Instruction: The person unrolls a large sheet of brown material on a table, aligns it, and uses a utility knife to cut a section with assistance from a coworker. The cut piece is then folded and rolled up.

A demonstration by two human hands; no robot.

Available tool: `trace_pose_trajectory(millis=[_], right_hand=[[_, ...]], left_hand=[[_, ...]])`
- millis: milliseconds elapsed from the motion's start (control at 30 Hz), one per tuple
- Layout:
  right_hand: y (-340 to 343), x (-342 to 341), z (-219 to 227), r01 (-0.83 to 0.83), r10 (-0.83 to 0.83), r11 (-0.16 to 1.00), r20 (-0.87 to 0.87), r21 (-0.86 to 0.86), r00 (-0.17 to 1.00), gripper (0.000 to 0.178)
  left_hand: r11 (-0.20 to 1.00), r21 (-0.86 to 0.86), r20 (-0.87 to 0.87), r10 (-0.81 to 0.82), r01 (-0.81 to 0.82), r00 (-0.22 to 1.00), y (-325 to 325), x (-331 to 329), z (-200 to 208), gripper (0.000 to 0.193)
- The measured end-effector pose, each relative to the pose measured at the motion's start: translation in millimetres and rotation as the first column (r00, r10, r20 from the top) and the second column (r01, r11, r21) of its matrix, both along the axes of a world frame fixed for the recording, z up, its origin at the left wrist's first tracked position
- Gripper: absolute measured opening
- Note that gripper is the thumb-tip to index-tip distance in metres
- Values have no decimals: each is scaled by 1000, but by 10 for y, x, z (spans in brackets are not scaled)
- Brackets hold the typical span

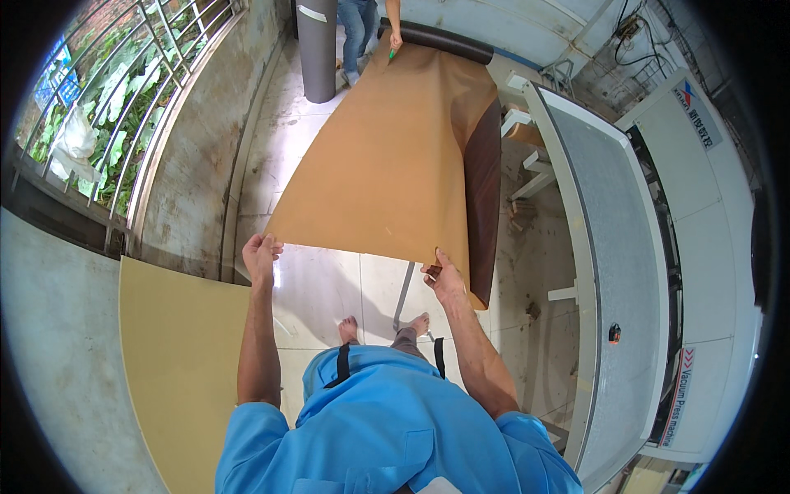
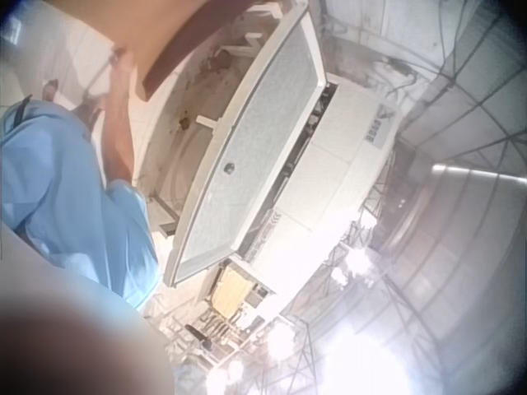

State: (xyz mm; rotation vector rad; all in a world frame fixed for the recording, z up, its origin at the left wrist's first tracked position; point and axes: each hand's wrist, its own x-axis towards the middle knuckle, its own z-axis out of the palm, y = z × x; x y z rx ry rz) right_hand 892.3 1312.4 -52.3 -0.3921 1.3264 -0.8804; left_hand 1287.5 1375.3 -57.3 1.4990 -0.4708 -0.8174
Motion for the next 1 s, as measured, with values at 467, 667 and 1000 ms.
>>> trace_pose_trajectory(millis=[467, 667, 1000], right_hand=[[24, 15, -84, 15, -16, 1000, 33, 16, 999, 19], [25, 26, -110, 12, -12, 1000, 29, 8, 1000, 20], [36, 60, -83, -9, 9, 1000, 2, 7, 1000, 20]], left_hand=[[999, 39, -49, 20, -18, 999, 5, 29, -76, 12], [997, 68, -128, 55, -47, 990, 17, 39, -93, 10], [998, 59, -112, 24, -17, 993, 61, 103, -136, 11]])
